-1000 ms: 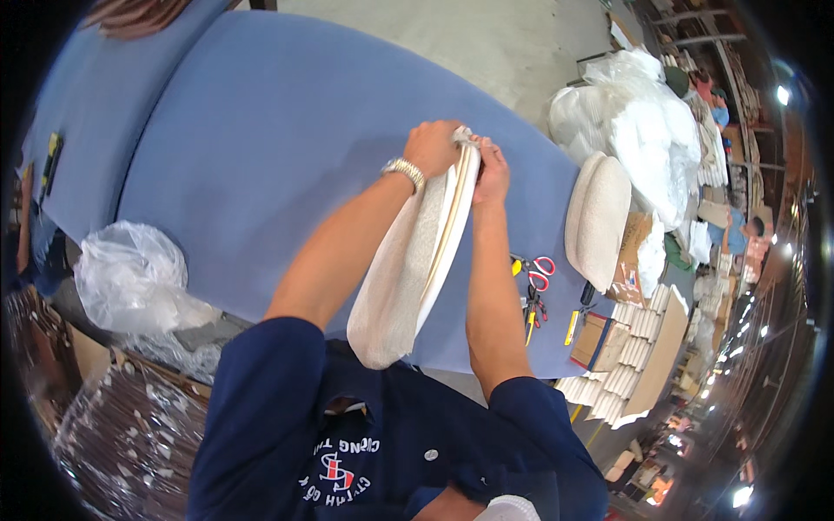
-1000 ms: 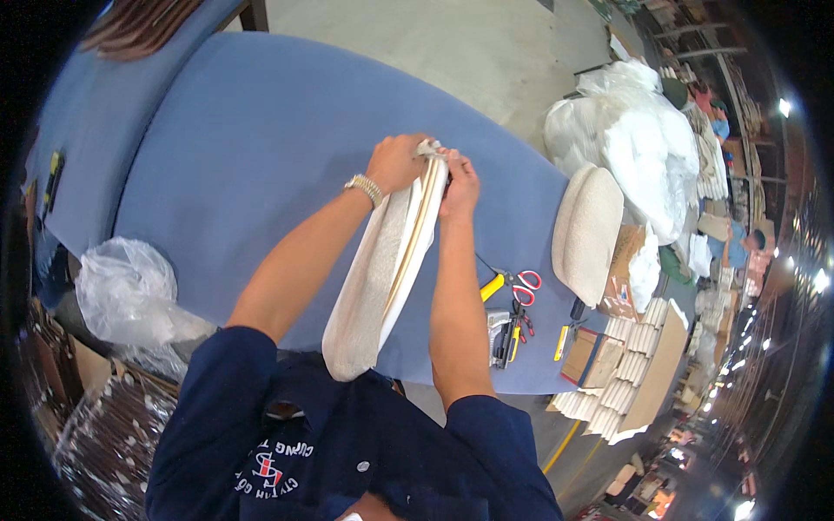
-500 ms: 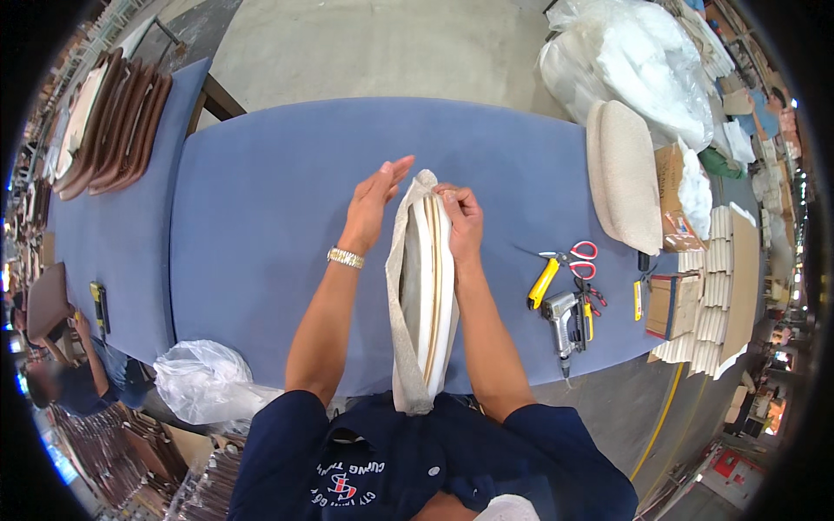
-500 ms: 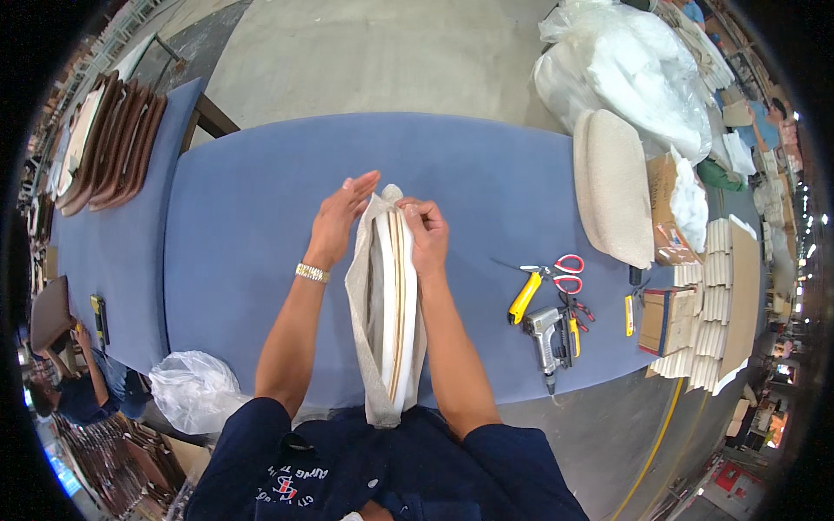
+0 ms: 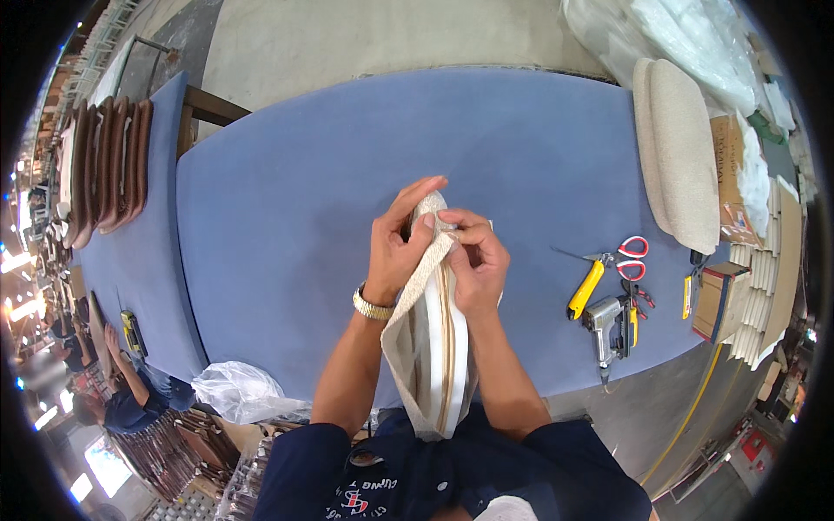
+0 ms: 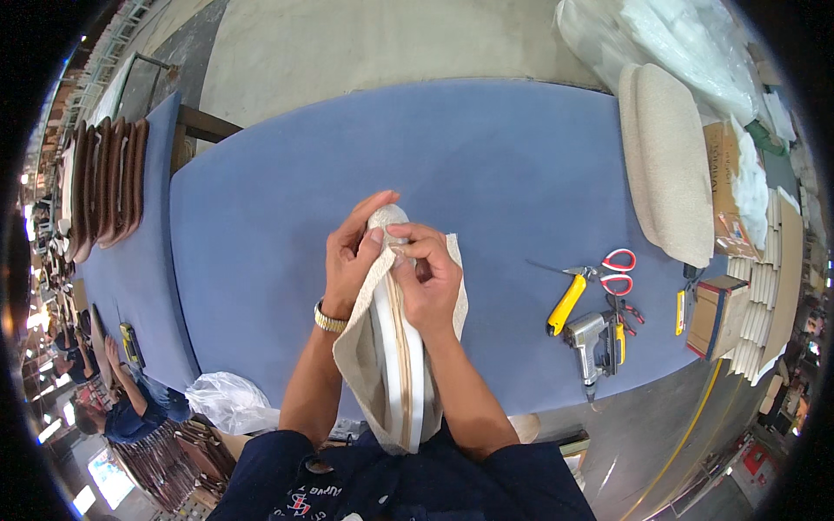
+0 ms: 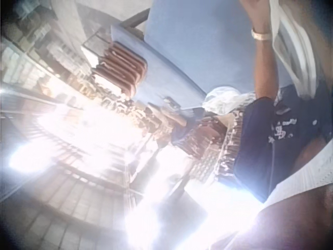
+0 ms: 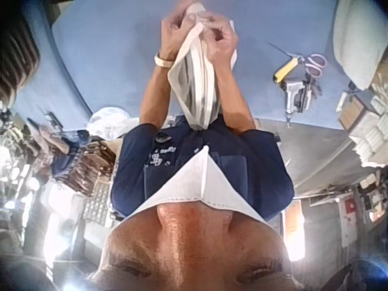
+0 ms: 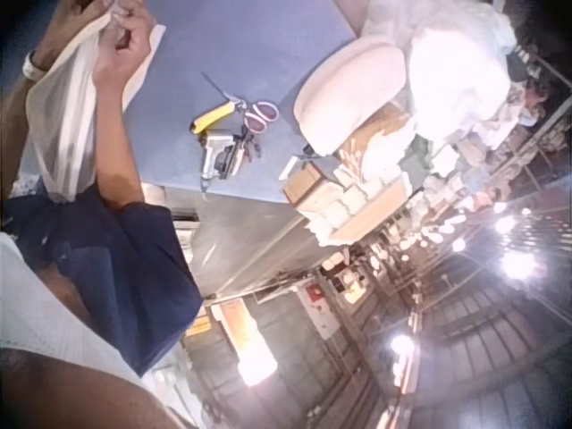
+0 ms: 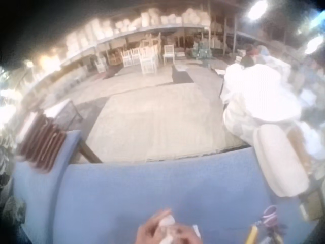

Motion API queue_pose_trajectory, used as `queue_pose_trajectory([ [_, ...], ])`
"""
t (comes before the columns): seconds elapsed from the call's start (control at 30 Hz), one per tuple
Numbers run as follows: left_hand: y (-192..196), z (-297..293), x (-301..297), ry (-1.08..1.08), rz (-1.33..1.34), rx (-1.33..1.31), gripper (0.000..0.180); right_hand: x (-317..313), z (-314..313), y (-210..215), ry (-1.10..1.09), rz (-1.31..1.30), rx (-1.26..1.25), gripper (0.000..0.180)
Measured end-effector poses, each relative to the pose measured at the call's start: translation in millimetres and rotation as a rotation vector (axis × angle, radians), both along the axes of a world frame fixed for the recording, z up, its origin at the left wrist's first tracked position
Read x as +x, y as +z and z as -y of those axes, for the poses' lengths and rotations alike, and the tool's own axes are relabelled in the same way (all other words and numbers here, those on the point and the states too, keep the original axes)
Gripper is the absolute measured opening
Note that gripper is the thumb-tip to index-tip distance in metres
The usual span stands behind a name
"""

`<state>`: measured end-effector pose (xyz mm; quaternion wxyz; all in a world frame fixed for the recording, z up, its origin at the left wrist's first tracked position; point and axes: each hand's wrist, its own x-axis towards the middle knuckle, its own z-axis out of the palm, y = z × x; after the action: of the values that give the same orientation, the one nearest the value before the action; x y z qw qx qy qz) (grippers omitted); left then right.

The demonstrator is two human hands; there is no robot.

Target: The person wraps a white fabric cover around a foam cushion, repeatedly staples the edges with a pneumatic staple gun, and trims excess fabric with a utility knife. The person rotates the cushion to work on all sides and continues stapling and trimming until the cover is secured.

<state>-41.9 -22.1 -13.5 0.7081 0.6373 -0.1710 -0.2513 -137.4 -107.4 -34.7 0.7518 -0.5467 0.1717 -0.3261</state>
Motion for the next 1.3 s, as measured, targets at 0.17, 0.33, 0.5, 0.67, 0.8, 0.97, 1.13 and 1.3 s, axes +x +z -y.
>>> queue_pose_trajectory([
  [0.17, -11, -4, 2, 0.01, 0.09, 0.104, 0.05, -45, 32, 8, 0.006, -0.306, -0.417, 0.028],
  [0.33, -12, -11, 1, 0.017, 0.13, 0.03, 0.054, -265, 140, -57, -0.354, -1.046, -0.812, 0.06],
  [0.5, -2, -4, -1, -0.027, 0.104, 0.039, 0.055, -363, 169, -85, -0.145, -1.468, -0.766, 0.087],
  [0.67, -3, -5, -2, -0.024, 0.129, 0.014, 0.058, -350, 189, -90, -0.055, -1.348, -0.914, 0.088],
  [0.8, -6, -3, -5, -0.005, 0.165, -0.002, 0.06, -326, 196, -17, -0.096, -1.173, -0.558, 0.067],
  [0.97, -17, 4, -10, 0.007, 0.244, 0.016, 0.063, -176, 153, 107, 0.15, -1.064, -0.583, 0.058],
  [1.13, -10, -1, -6, 0.015, 0.221, 0.021, 0.064, -41, 130, 151, 0.653, -0.726, -1.063, 0.065],
  [1.3, -14, -1, -6, 0.002, 0.259, 0.0, 0.065, 14, 119, 156, 0.924, -0.629, -1.084, 0.08],
])
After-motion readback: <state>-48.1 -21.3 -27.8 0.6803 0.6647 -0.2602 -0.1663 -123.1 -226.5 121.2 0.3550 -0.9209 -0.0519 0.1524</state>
